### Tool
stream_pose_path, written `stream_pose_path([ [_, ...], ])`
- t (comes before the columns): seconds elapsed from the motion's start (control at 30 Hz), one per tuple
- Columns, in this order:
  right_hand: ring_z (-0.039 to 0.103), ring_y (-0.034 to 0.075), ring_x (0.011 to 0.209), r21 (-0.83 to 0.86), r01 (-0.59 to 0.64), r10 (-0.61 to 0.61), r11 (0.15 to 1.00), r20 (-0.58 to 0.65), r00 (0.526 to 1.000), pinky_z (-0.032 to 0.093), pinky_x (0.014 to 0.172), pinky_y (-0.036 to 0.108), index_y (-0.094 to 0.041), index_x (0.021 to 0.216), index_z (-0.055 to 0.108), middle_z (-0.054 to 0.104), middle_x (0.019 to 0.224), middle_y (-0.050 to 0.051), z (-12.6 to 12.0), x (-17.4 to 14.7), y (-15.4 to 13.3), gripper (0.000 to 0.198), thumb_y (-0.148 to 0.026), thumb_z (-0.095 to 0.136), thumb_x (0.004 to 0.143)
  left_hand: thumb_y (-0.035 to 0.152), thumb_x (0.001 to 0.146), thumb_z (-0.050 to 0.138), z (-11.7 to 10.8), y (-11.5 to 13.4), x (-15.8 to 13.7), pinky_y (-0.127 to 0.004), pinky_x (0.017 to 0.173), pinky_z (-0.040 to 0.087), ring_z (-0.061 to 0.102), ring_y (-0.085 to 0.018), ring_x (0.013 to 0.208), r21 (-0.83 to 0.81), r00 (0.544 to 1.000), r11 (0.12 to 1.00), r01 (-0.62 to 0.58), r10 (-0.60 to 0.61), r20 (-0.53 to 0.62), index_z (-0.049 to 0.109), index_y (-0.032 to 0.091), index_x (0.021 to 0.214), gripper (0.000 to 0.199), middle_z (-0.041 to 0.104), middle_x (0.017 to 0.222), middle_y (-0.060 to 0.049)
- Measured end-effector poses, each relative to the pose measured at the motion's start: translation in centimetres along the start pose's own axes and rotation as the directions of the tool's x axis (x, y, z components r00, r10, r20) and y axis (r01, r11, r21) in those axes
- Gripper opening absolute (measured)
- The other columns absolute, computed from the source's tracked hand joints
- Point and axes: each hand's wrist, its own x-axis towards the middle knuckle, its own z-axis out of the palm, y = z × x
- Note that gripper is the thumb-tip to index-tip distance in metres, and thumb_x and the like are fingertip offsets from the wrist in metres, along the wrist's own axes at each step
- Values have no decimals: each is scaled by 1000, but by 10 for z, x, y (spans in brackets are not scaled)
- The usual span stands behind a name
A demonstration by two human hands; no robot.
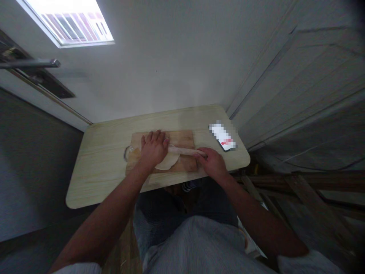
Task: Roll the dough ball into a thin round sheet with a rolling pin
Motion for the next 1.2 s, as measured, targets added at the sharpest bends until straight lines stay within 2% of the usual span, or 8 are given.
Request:
stream_pose_path([
  [0.23,65,25,98,-66,58,-59,996,-11,998,48,88,36,-21,115,73,71,103,9,1,-26,-6,40,-53,63,92,47,103,25,-1,-1,-33,-63,119,20,31,-33,149,-43,999,999,-7,5,-46,44,24,150,55,43,158,-8],
  [0.37,62,25,97,-55,104,-105,993,-13,994,47,86,37,-23,118,72,70,100,9,2,-46,-10,39,-51,60,94,45,103,27,5,-3,-62,-59,121,19,30,-30,150,-97,996,995,18,-26,-85,34,18,155,59,41,159,-12],
  [0.53,62,25,97,-30,122,-123,992,-20,992,46,87,37,-21,117,71,69,99,9,1,-65,-18,37,-49,60,95,45,104,30,10,-8,-92,-57,122,18,30,-31,150,-146,992,989,34,-51,-115,31,17,156,60,40,159,-14],
  [0.8,64,27,97,-17,144,-139,989,169,976,44,85,40,-19,109,70,73,101,9,3,-85,-36,26,-38,62,93,45,103,37,11,-23,-123,-56,121,19,29,-30,151,-207,992,978,-6,-20,-124,28,23,157,59,37,161,-13],
  [0.93,66,24,90,87,67,-89,994,276,957,45,80,36,-20,105,69,73,95,8,-1,-82,-39,26,-41,57,95,49,97,50,10,-31,-124,-57,118,26,34,-32,148,-252,980,963,91,-131,-149,31,20,155,68,42,158,-15],
  [1.0,65,22,85,176,-3,-56,984,326,944,45,76,32,-21,105,67,71,91,5,-6,-79,-37,27,-43,55,96,50,92,56,9,-34,-122,-57,116,30,39,-34,144,-268,960,947,179,-228,-163,40,19,150,68,46,154,-17],
  [1.07,64,20,80,234,-63,-20,970,336,942,44,72,30,-21,102,66,70,87,3,-12,-77,-33,28,-45,53,96,51,90,58,10,-35,-120,-59,115,30,42,-35,141,-261,945,937,234,-282,-167,53,19,140,59,51,150,-16],
  [1.2,59,18,69,282,-161,81,946,275,958,41,65,28,-21,96,65,63,73,0,-17,-74,-21,31,-50,55,93,52,90,58,12,-30,-115,-57,114,31,48,-35,135,-289,948,941,179,-243,-206,65,20,125,48,59,140,-15],
])
